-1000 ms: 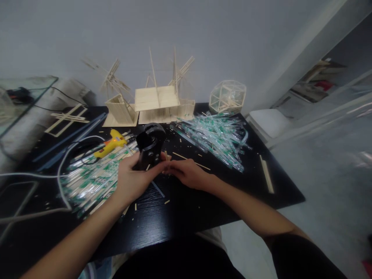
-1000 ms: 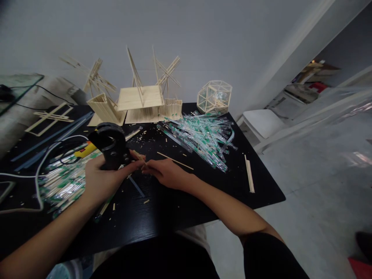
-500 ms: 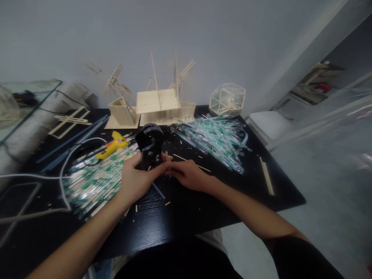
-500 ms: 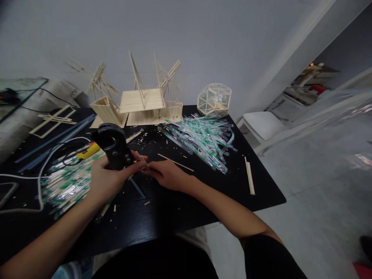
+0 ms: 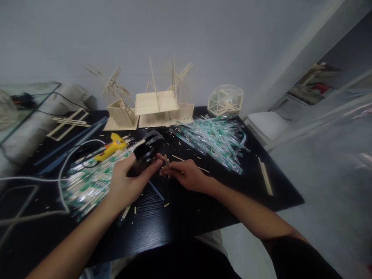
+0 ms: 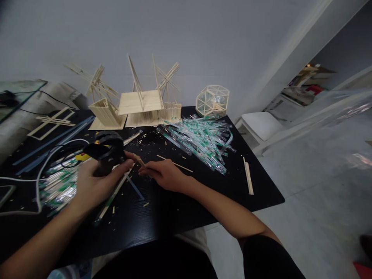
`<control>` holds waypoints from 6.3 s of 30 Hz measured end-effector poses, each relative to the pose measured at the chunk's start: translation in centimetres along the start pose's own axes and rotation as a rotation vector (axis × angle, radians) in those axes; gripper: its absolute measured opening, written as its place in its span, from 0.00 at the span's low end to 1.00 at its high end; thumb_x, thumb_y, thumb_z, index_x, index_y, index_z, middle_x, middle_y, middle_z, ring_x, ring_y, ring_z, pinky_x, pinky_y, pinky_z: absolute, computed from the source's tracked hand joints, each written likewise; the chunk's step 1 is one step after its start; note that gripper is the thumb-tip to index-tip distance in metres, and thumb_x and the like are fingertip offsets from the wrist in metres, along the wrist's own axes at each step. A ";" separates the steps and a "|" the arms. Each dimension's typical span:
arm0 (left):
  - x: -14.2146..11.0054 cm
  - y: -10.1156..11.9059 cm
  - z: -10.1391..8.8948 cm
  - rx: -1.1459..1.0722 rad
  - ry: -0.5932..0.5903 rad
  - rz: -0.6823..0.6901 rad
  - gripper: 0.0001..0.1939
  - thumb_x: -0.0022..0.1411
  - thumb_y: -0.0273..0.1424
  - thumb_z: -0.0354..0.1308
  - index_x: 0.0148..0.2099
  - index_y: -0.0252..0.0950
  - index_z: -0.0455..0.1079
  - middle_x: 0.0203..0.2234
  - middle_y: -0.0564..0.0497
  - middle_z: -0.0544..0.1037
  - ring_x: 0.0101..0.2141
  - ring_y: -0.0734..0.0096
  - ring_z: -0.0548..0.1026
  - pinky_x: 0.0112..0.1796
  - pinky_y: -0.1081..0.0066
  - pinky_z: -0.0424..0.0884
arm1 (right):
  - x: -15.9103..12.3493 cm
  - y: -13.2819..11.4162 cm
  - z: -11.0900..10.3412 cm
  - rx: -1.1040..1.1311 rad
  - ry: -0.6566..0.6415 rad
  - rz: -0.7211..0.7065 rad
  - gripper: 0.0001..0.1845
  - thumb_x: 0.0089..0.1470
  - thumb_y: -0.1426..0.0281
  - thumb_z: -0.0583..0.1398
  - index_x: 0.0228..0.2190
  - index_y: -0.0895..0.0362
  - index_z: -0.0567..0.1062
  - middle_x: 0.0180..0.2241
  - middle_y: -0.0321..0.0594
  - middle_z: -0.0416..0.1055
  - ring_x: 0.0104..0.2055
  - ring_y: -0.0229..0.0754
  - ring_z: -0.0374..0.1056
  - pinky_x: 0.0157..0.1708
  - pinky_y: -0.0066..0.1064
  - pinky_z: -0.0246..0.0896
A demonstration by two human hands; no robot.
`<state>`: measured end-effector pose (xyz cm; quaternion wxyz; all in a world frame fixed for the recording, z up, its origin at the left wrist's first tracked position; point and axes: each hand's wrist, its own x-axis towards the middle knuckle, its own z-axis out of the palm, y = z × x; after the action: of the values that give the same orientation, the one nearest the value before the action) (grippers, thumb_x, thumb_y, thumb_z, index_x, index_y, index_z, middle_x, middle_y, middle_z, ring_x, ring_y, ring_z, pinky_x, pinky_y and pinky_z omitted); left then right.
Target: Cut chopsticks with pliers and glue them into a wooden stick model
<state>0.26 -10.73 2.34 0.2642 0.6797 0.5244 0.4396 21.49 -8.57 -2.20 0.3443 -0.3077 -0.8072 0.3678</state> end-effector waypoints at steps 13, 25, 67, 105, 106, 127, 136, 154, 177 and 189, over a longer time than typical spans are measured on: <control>-0.2 1.4 -4.7 0.938 -0.250 0.223 0.27 0.67 0.40 0.49 0.63 0.34 0.66 0.46 0.35 0.75 0.44 0.43 0.76 0.44 0.51 0.74 | 0.1 0.1 0.2 0.024 0.012 0.024 0.10 0.68 0.71 0.57 0.40 0.58 0.80 0.41 0.41 0.84 0.46 0.40 0.81 0.49 0.29 0.71; -0.4 3.5 -4.6 1.193 -0.311 0.342 0.25 0.66 0.38 0.52 0.62 0.33 0.68 0.37 0.36 0.73 0.34 0.45 0.73 0.37 0.53 0.72 | 0.0 0.9 0.9 -0.088 0.050 -0.023 0.12 0.68 0.69 0.58 0.40 0.59 0.82 0.41 0.44 0.84 0.44 0.41 0.81 0.43 0.25 0.70; 0.6 -3.0 -1.2 0.712 -0.267 0.026 0.29 0.69 0.55 0.41 0.37 0.38 0.71 0.32 0.46 0.79 0.34 0.56 0.77 0.35 0.63 0.68 | 0.7 4.9 -4.4 -0.550 0.078 0.402 0.03 0.55 0.76 0.69 0.32 0.60 0.80 0.29 0.39 0.73 0.31 0.40 0.66 0.35 0.32 0.58; -0.1 -4.2 0.2 0.774 -0.451 -0.251 0.34 0.69 0.59 0.34 0.31 0.39 0.66 0.27 0.43 0.78 0.33 0.52 0.78 0.34 0.63 0.63 | -0.2 1.5 1.4 0.873 0.060 0.636 0.21 0.47 0.55 0.73 0.30 0.59 0.76 0.24 0.34 0.76 0.22 0.33 0.70 0.23 0.25 0.69; -0.1 -4.1 0.2 0.777 -0.455 -0.263 0.34 0.69 0.59 0.33 0.31 0.39 0.66 0.27 0.43 0.78 0.33 0.52 0.78 0.34 0.63 0.63 | -0.2 1.6 1.5 0.878 0.059 0.639 0.22 0.47 0.54 0.73 0.30 0.59 0.76 0.24 0.34 0.76 0.22 0.33 0.70 0.23 0.25 0.69; -0.2 -4.9 -0.4 0.843 -0.328 -0.213 0.32 0.70 0.56 0.36 0.34 0.38 0.71 0.29 0.43 0.81 0.33 0.51 0.79 0.30 0.64 0.59 | -0.1 1.6 1.4 0.957 0.044 0.606 0.21 0.51 0.55 0.71 0.34 0.60 0.80 0.26 0.35 0.76 0.23 0.33 0.70 0.25 0.26 0.70; -0.4 -5.0 -0.3 0.805 -0.308 -0.184 0.31 0.70 0.55 0.37 0.33 0.39 0.70 0.28 0.44 0.80 0.32 0.55 0.79 0.31 0.65 0.60 | -0.1 1.8 1.5 0.952 0.042 0.591 0.22 0.52 0.53 0.71 0.36 0.60 0.80 0.26 0.35 0.75 0.24 0.33 0.71 0.28 0.26 0.70; 0.9 -5.8 -0.7 0.600 -0.279 -0.316 0.35 0.69 0.57 0.35 0.31 0.39 0.73 0.24 0.47 0.77 0.29 0.57 0.75 0.31 0.66 0.61 | 0.3 4.3 -3.3 -0.398 0.279 0.303 0.06 0.58 0.69 0.66 0.30 0.55 0.83 0.29 0.42 0.77 0.31 0.42 0.70 0.35 0.35 0.64; 1.1 -5.7 -0.5 0.633 -0.325 -0.349 0.40 0.68 0.60 0.33 0.40 0.37 0.79 0.28 0.43 0.80 0.34 0.51 0.77 0.33 0.65 0.62 | 0.3 5.6 -3.9 -0.388 0.142 0.350 0.04 0.54 0.68 0.69 0.33 0.55 0.83 0.28 0.37 0.78 0.28 0.37 0.67 0.31 0.29 0.60; 1.0 -5.9 -0.5 0.646 -0.336 -0.340 0.39 0.68 0.60 0.33 0.38 0.38 0.77 0.28 0.44 0.80 0.34 0.51 0.77 0.34 0.64 0.63 | 0.2 5.7 -4.0 -0.421 0.135 0.311 0.03 0.57 0.71 0.66 0.36 0.56 0.80 0.34 0.41 0.79 0.34 0.41 0.71 0.38 0.33 0.64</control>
<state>-2.95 -8.00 -1.90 0.1878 0.6939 0.6900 0.0847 25.83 -3.81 -4.74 0.2650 -0.5165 -0.7843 0.2188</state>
